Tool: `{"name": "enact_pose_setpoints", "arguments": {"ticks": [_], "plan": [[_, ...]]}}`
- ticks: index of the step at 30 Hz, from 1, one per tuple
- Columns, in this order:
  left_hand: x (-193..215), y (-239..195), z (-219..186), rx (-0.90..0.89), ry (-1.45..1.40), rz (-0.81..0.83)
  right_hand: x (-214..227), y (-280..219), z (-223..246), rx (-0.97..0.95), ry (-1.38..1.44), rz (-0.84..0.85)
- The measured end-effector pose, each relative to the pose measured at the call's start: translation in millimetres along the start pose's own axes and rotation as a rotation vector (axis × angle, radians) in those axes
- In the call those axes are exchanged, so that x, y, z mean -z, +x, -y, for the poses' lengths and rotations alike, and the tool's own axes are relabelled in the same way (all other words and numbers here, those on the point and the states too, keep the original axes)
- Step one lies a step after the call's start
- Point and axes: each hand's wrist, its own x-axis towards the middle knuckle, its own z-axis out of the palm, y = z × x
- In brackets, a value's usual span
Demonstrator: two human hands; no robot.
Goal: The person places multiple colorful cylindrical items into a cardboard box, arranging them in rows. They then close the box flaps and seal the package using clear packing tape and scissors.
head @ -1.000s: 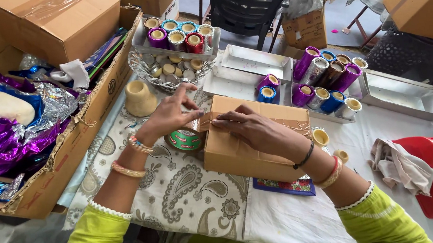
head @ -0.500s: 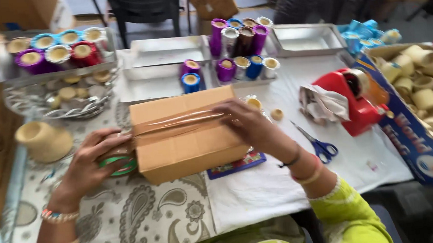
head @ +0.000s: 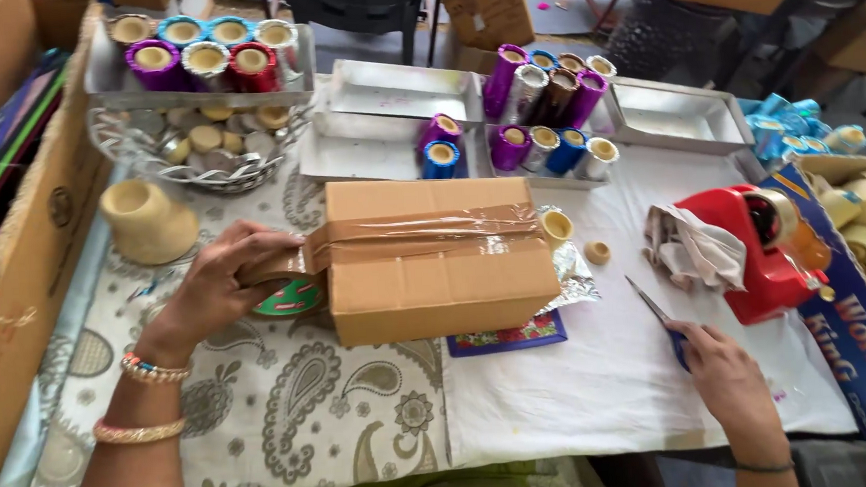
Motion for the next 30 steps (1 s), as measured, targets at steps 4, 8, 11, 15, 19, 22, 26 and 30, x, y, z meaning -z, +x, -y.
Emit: {"name": "enact_pose_setpoints", "arguments": {"ticks": [4, 8, 11, 15, 19, 22, 26, 30], "plan": [[0.0, 1.5, -2.5, 0.056, 0.019, -0.048, -3.9, 6.8, -11.8, -0.096, -0.029, 0.107], [-0.8, -2.8, 3.0, -0.026, 0.007, -0.068, -11.7, 14.1, -27.5, -0.16, 0.023, 0.183], [0.0, -3.9, 3.1, -0.031, 0.057, -0.095, -4.1, 20.0, -15.3, -0.224, 0.388, 0.286], [3.0, -2.0, -3.2, -0.157, 0.121, -0.173, 4.7, 15.8, 28.5, 0.029, 1.243, 0.334], [3.3, -3.0, -1.6, -0.135, 0.141, -0.185, 25.2, -8.4, 151.7, 0.361, 1.612, 0.386], [3.0, -4.6, -3.1, -0.155, 0.15, -0.195, 45.7, -19.2, 236.5, 0.35, 1.662, 0.597], [7.8, -4.8, -11.2, -0.148, 0.159, -0.225, 58.4, -5.3, 307.6, 0.414, 1.441, 0.822], [10.9, -2.7, -20.1, -0.148, 0.133, -0.242, 78.0, -0.6, 344.3, 0.403, 1.216, 0.88]]}}
